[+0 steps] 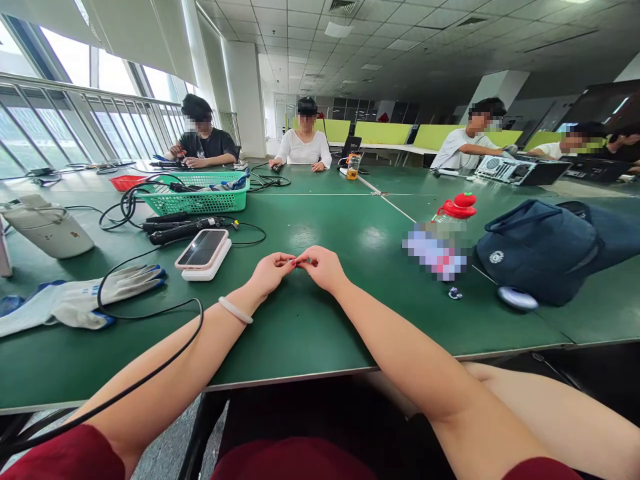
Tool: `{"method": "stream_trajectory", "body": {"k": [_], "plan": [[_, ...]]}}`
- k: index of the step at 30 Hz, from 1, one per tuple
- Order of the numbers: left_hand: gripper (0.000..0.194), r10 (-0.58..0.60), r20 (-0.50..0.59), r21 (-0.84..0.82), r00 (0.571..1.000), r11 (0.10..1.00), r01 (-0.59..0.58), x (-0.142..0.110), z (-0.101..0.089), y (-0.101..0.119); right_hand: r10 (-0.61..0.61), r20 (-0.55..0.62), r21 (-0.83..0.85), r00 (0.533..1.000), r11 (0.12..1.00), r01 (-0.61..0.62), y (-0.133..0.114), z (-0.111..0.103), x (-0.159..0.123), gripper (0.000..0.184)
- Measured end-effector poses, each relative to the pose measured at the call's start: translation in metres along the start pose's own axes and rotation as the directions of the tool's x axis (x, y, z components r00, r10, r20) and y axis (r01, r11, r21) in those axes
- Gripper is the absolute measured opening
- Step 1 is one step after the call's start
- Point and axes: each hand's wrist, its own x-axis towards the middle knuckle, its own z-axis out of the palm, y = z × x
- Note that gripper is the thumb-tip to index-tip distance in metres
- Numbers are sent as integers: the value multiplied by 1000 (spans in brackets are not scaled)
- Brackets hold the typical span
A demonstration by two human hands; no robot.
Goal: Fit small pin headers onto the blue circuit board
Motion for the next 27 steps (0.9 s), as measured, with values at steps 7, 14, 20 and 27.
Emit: {"method": "stream_trajectory", "body": {"k": [7, 14, 20, 27], "plan": [[49, -26, -10, -39, 1000, 999, 25, -1, 0, 3, 234, -36, 155, 971, 962, -226, 13, -14, 8, 22], [38, -31, -30, 42, 999, 999, 33, -1, -1, 1, 521, -64, -68, 851, 849, -525, 53, -51, 3, 16], [37, -21, -32, 68, 999, 997, 23, 0, -1, -1, 382, 235, -229, 894, 915, -331, 46, -43, 3, 22], [40, 6, 6, 142, 1000, 990, -7, 0, 0, -3, 225, 346, -356, 911, 930, -95, 21, -26, 4, 5]]}}
